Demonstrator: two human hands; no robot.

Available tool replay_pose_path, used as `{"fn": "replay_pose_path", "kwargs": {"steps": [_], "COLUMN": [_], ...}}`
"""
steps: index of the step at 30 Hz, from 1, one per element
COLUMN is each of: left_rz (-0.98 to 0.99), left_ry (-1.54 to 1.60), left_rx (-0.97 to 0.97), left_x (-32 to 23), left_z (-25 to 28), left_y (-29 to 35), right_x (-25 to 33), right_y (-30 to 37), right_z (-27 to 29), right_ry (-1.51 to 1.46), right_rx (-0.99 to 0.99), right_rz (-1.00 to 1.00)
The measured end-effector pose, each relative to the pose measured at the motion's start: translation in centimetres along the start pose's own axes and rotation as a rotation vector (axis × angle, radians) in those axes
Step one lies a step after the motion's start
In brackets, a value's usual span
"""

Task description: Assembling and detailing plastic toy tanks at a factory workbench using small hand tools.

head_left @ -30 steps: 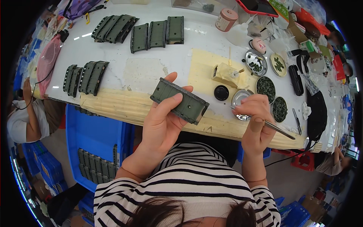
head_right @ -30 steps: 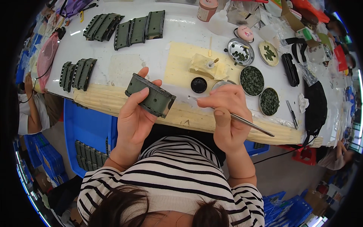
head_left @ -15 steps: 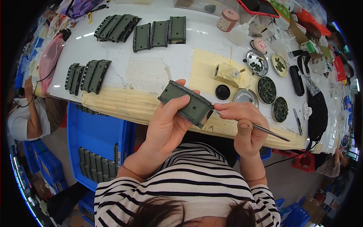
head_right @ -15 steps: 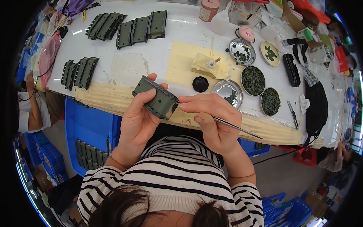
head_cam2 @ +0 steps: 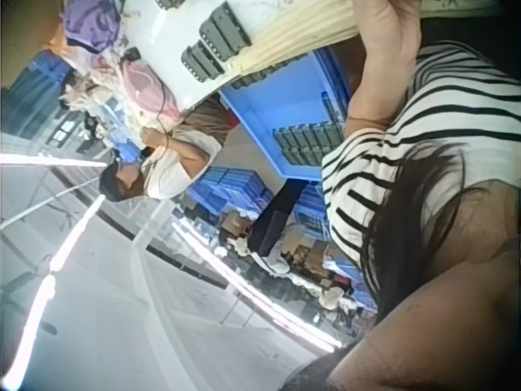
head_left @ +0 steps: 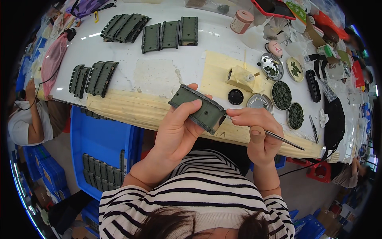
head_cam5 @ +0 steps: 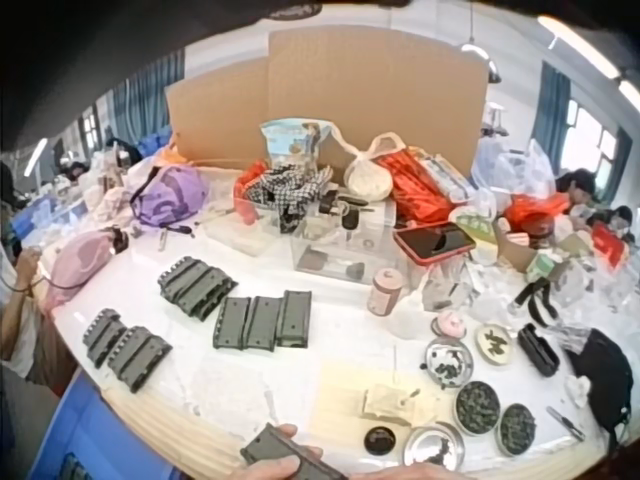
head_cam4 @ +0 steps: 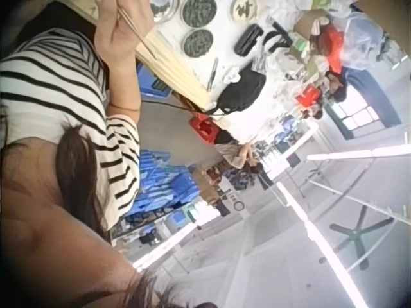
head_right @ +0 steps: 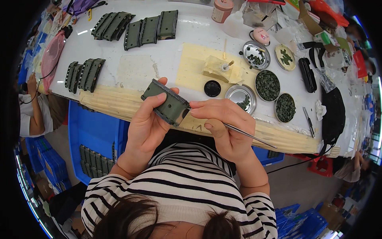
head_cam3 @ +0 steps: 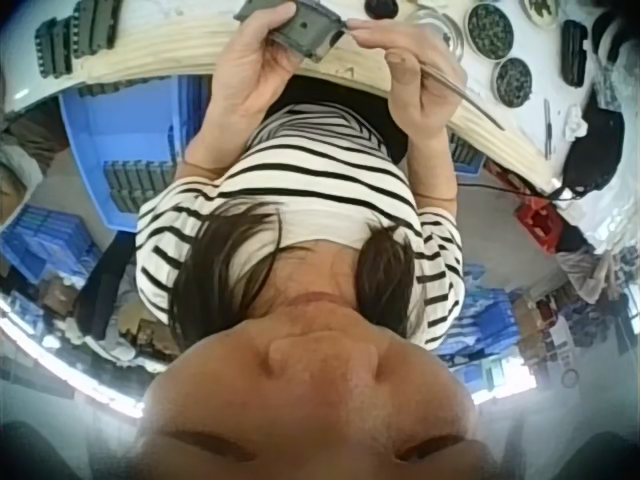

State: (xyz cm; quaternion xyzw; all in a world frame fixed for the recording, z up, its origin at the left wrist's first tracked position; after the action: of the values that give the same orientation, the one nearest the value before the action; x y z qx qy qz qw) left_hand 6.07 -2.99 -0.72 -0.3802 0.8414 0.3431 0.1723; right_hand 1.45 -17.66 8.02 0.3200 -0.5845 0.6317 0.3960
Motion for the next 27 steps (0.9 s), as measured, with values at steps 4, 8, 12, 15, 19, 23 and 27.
{"fn": "replay_pose_path", "kwargs": {"steps": [4,8,12,15,19,23,27], "left_rz": [-0.001,0.003,-0.01,-0.008,-0.002,0.003,0.003], "left_ry": [-0.019,-0.019,-0.003,0.009,0.014,0.035,0.043], "left_rx": [-0.015,-0.033,-0.038,-0.029,-0.018,0.001,0.043], "left_x": [0.08,0.12,0.18,0.32,0.34,0.61,0.72], "left_z": [0.12,0.23,0.34,0.27,0.32,0.3,0.08], "left_y": [-0.01,0.04,-0.09,-0.21,-0.33,-0.44,-0.46], "right_x": [0.05,0.02,0.17,0.31,0.2,0.14,0.42], "right_y": [-0.12,-0.22,-0.31,-0.17,0.09,0.05,0.11], "right_z": [-0.09,-0.26,-0.4,-0.48,-0.44,-0.42,-0.36], "right_ry": [0.027,0.052,0.076,0.1,0.112,0.111,0.134], "right_rx": [-0.006,-0.033,-0.013,-0.003,0.063,0.068,0.075], "right_rz": [-0.012,-0.055,-0.033,0.008,0.048,0.033,0.067]}}
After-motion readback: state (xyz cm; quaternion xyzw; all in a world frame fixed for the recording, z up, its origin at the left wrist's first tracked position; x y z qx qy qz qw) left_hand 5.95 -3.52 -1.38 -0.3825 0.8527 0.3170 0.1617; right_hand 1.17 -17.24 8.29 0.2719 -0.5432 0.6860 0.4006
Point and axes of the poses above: each hand's wrist, its own y-axis away from the middle knuckle, its own z-axis out of the back of the hand, x = y × z, the point moved 8 cm from there along -y, towards the middle knuckle, and after that the axes turned 12 degrees about -y, right-handed, at the moved point
